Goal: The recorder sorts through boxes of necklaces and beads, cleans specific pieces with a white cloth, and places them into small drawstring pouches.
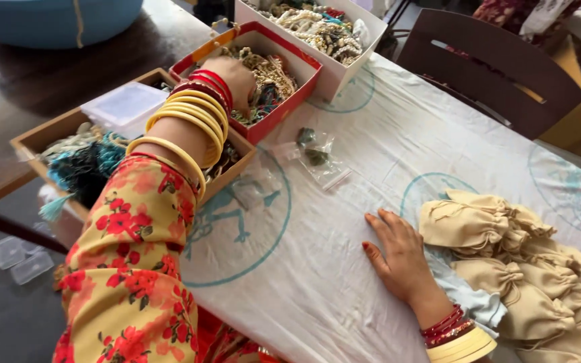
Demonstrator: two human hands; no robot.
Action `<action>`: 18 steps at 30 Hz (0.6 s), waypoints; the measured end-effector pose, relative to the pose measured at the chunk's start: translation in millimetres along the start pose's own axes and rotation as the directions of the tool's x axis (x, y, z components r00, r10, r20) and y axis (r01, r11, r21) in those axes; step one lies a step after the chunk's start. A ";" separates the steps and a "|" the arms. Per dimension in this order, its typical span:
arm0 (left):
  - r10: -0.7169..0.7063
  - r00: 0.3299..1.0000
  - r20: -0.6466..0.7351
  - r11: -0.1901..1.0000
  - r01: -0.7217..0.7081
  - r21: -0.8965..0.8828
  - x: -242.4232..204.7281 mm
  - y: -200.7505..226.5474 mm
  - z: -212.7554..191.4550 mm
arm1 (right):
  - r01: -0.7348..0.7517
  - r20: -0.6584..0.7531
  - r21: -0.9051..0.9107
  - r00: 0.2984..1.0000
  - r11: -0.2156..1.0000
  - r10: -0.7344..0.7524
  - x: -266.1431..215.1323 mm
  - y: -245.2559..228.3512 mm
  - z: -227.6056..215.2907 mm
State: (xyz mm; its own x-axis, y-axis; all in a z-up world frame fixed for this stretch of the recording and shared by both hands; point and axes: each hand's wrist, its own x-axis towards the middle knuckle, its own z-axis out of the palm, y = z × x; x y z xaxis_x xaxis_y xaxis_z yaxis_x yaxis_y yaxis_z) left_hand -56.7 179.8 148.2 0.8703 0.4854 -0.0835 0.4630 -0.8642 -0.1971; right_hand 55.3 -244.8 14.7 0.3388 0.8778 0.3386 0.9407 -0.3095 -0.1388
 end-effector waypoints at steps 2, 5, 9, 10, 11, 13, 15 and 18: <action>-0.005 0.994 0.109 0.997 0.014 -0.081 -7.9 7.6 -2.6 | -0.002 0.020 -0.003 1.000 1.000 0.002 -0.8 0.2 -2.5; -0.063 0.983 0.173 0.979 0.094 -0.179 3.7 6.5 14.4 | -0.003 0.036 0.019 0.999 1.000 0.003 -0.1 -0.9 -4.0; -0.089 0.994 0.062 0.974 0.100 -0.201 18.7 7.8 34.6 | -0.020 0.052 0.031 0.999 0.999 0.018 0.8 -1.9 -6.3; -0.071 0.997 0.020 0.978 0.074 -0.195 20.5 9.3 38.6 | -0.028 0.057 0.032 0.998 0.999 0.027 -0.1 -2.4 -7.3; -0.072 0.997 0.029 0.977 0.077 -0.198 31.7 6.1 48.7 | -0.028 0.066 0.035 0.997 0.999 0.026 0.7 -3.2 -7.5; -0.040 0.997 -0.065 0.986 0.029 -0.163 53.8 1.4 66.2 | -0.043 0.066 0.043 0.997 0.998 0.040 1.0 -4.5 -9.4; -0.047 0.982 -0.180 0.987 0.018 -0.158 63.3 -8.2 73.4 | -0.044 0.072 0.049 0.997 0.998 0.041 0.7 -4.5 -10.0; -0.070 0.904 -0.421 0.973 -0.032 -0.230 63.4 -32.9 65.1 | -0.049 0.074 0.054 0.996 0.997 0.045 0.1 -3.7 -11.5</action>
State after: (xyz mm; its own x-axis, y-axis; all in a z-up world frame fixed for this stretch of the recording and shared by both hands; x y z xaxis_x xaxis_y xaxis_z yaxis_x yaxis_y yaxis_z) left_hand -27.7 247.6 85.9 0.8255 0.4431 0.3495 0.4610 -0.8867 0.0355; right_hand 52.1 -247.8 25.9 0.3784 0.8877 0.2622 0.9208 -0.3320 -0.2048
